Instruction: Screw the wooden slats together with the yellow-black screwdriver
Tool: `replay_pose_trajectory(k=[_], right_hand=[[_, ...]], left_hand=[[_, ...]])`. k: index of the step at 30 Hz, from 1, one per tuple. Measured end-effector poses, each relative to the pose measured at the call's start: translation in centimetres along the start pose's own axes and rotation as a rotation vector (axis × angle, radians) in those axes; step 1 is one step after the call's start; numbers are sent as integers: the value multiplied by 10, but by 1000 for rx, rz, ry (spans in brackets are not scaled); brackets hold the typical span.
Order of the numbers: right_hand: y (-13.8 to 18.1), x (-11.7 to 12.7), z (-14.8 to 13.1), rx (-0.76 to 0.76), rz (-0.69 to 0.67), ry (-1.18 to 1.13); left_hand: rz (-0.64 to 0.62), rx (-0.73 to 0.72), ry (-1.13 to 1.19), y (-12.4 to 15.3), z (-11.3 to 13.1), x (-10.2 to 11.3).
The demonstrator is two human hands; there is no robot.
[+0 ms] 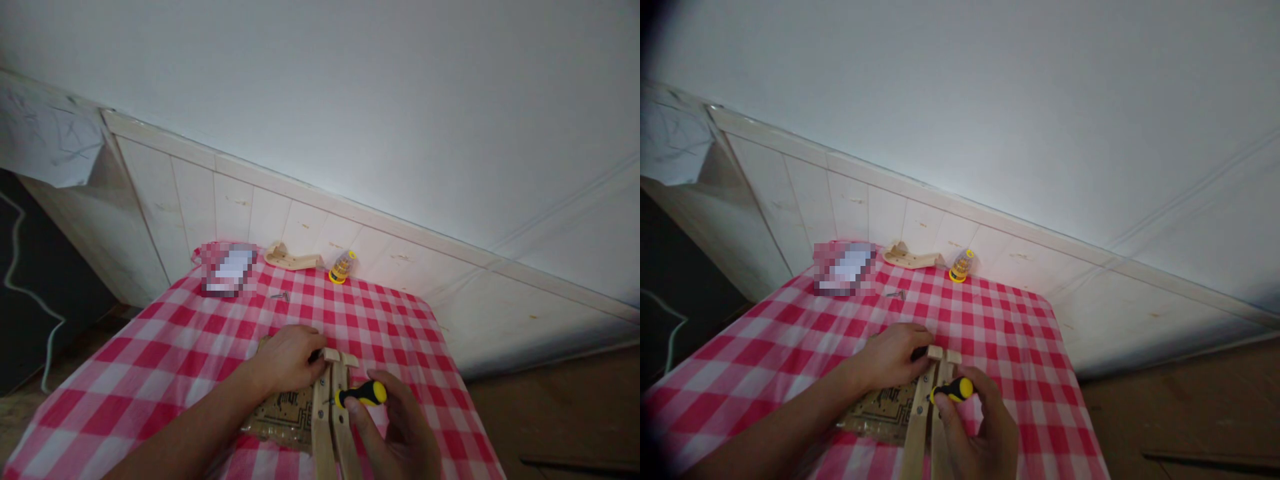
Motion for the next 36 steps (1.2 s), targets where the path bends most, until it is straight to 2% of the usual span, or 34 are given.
replay_pose_trajectory(k=[5,9,29,33,36], right_hand=[[16,7,2,-26,128,15],[20,6,0,-18,157,12],[18,4,11,-34,101,-7],[19,5,2,8,100,5],[16,-1,-15,99,26,-6]], left_hand=[[-2,5,-1,0,-1,0],[-9,12,12,-1,-2,-1],[7,-11,13,0,1,2],[-3,-8,15,-1,1,1],[-6,4,12,-1,-1,0]])
Point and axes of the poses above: each hand's wrist, its own y-axis away from the middle knuckle, its own x-axis out of the back of the hand, z = x × y, the point moved 10 cm from there along -y, towards the middle knuckle, and after that the axes turned 9 degrees about x, right-handed, at the moved point
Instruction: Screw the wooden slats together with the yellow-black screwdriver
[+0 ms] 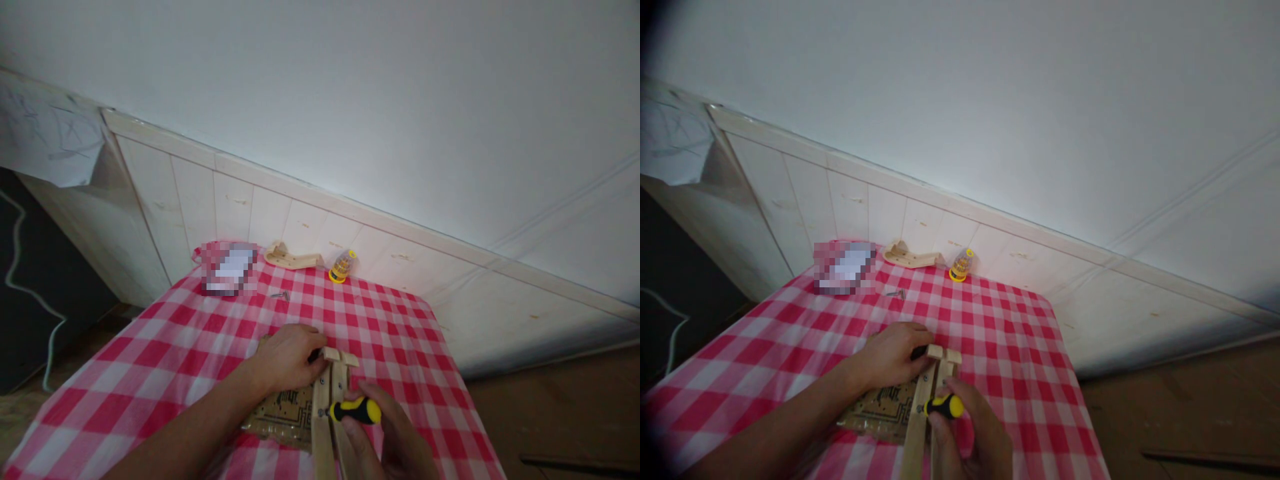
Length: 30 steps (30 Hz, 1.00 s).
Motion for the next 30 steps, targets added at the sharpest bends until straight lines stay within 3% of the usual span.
replay_pose_trajectory(k=[4,30], right_hand=[[-6,-4,-13,65,-57,4],[-4,0,-3,25,19,118]], left_hand=[[8,4,0,1,-1,0],[19,-6,4,1,1,1]])
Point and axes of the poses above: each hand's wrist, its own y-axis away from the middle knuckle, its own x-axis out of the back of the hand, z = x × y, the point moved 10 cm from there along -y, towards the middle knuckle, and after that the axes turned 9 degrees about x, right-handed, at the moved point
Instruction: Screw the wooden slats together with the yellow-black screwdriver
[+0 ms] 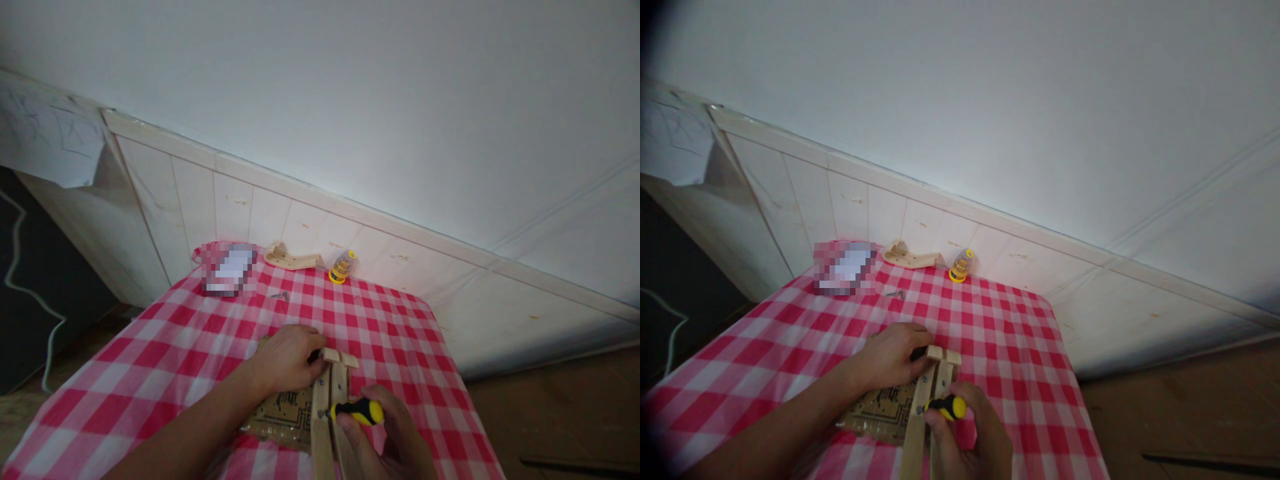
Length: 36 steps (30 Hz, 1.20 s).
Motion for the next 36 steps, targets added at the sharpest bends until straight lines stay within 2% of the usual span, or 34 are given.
replay_pose_trajectory(k=[12,18,23,27,31,36], right_hand=[[6,0,11,-97,12,5],[9,3,20,-149,67,-85],[-4,2,32,-213,-10,-118],[-17,-3,33,-204,-53,-124],[-20,-14,32,-219,-103,-136],[-19,-15,33,-226,-116,-128]], left_hand=[[-16,1,-4,-1,0,-1],[-25,11,1,0,0,-1],[-22,19,-6,0,-2,-2],[-21,29,-9,-1,-3,-2],[-19,34,-13,-1,-3,0],[-30,58,-19,-1,-6,-2]])
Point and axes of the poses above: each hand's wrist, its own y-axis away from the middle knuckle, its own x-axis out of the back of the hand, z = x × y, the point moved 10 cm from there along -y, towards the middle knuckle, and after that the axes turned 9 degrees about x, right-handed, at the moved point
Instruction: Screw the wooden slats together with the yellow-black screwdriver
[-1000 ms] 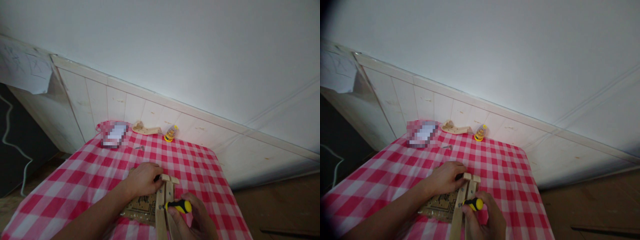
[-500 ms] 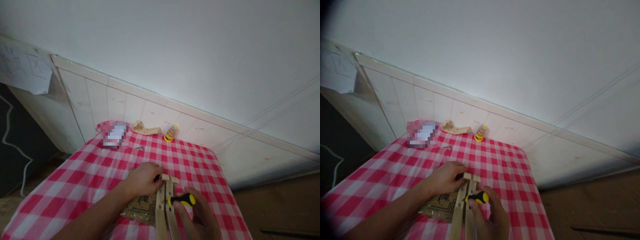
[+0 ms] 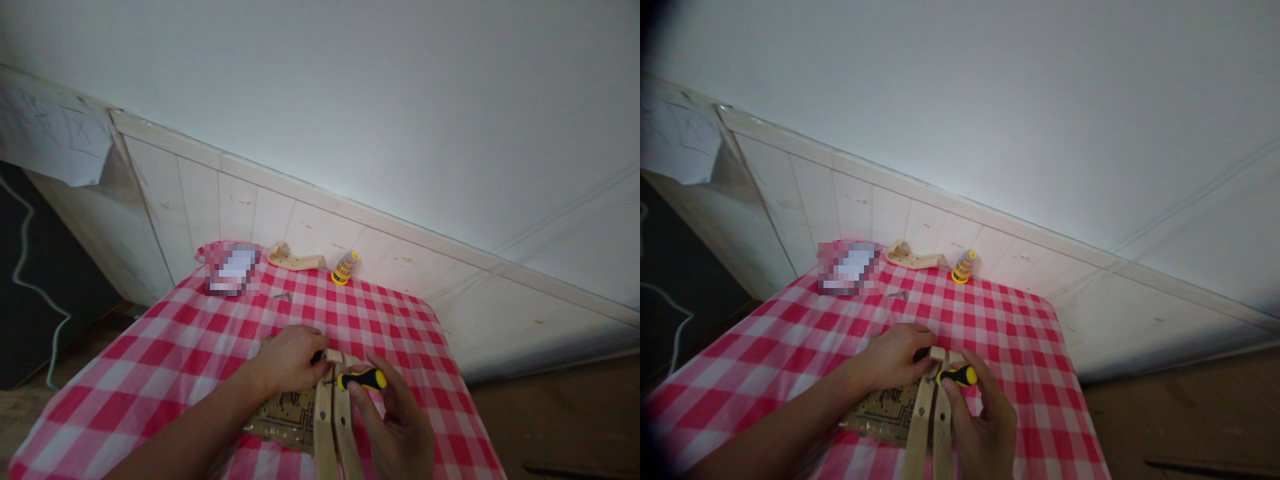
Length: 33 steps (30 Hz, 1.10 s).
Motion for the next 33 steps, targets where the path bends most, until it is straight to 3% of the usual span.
replay_pose_trajectory(k=[15,24,33], right_hand=[[-8,-9,-21,191,-44,61],[-8,-10,-36,300,44,111],[-6,-12,-33,280,-74,81]], left_hand=[[18,-37,4,0,4,1],[12,-31,3,0,3,1],[10,-46,-2,-1,5,0]])
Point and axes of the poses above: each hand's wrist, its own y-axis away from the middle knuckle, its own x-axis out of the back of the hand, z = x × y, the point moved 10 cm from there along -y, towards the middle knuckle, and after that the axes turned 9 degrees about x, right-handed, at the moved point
